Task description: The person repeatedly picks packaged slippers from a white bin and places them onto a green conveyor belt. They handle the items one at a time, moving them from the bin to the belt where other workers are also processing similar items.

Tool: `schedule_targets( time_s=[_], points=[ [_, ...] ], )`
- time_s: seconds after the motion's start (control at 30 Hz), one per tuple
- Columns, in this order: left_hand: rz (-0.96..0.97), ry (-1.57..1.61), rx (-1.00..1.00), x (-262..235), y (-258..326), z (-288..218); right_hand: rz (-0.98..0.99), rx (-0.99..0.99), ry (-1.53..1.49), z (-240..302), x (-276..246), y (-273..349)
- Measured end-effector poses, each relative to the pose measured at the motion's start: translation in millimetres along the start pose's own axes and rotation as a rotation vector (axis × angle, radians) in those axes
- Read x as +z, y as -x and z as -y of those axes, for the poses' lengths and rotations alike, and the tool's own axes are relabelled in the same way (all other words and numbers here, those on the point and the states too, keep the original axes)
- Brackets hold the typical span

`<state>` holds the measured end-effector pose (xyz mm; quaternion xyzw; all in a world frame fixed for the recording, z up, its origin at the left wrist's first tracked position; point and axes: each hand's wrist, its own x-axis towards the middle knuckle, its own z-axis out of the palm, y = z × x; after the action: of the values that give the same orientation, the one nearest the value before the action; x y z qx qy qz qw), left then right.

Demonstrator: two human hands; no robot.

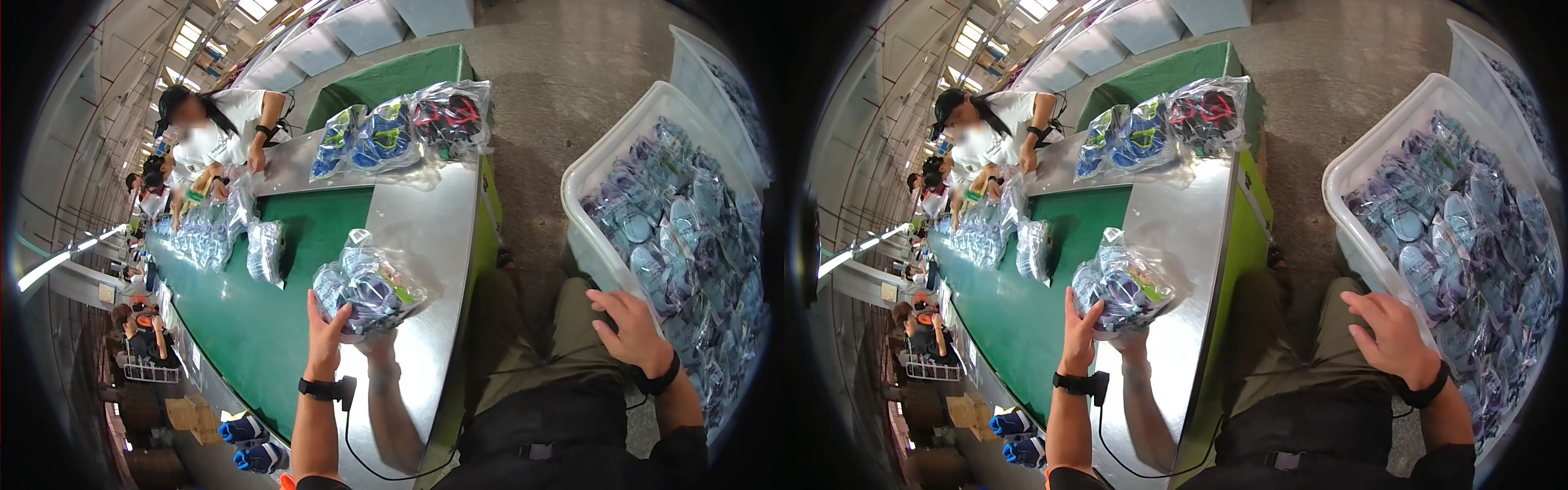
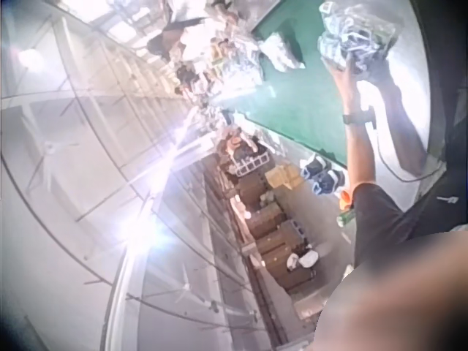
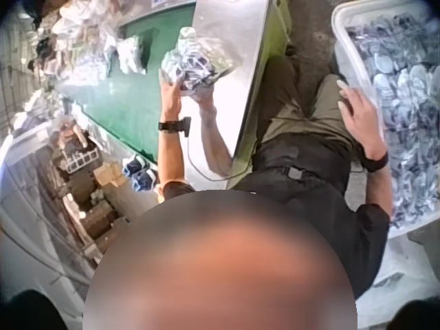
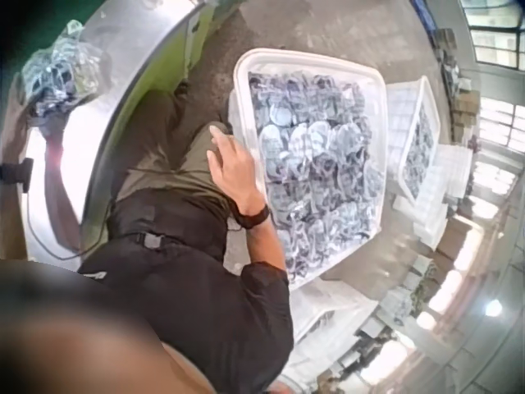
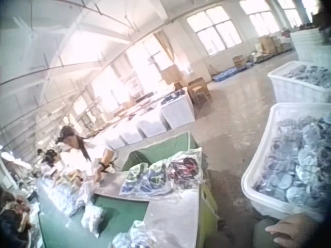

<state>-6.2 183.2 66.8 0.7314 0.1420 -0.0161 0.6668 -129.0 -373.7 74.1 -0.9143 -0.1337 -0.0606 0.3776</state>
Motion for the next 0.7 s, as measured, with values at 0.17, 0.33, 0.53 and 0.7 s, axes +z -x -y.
schedule_targets(
  time_s=[0.17,0.33,0.53,0.7],
  points=[
    [0.002,0.275,-0.09,16,7,-5,0.045,-0.032,-0.265,22,9,-28],
    [0.177,0.4,-0.121,85,55,-14,0.192,0.125,-0.754,36,52,-76],
    [0.25,0.307,-0.118,135,97,-15,0.438,0.195,-0.703,44,107,-95],
    [0.283,0.241,-0.07,134,101,-8,0.415,0.165,-0.789,35,103,-80]
  ],
)
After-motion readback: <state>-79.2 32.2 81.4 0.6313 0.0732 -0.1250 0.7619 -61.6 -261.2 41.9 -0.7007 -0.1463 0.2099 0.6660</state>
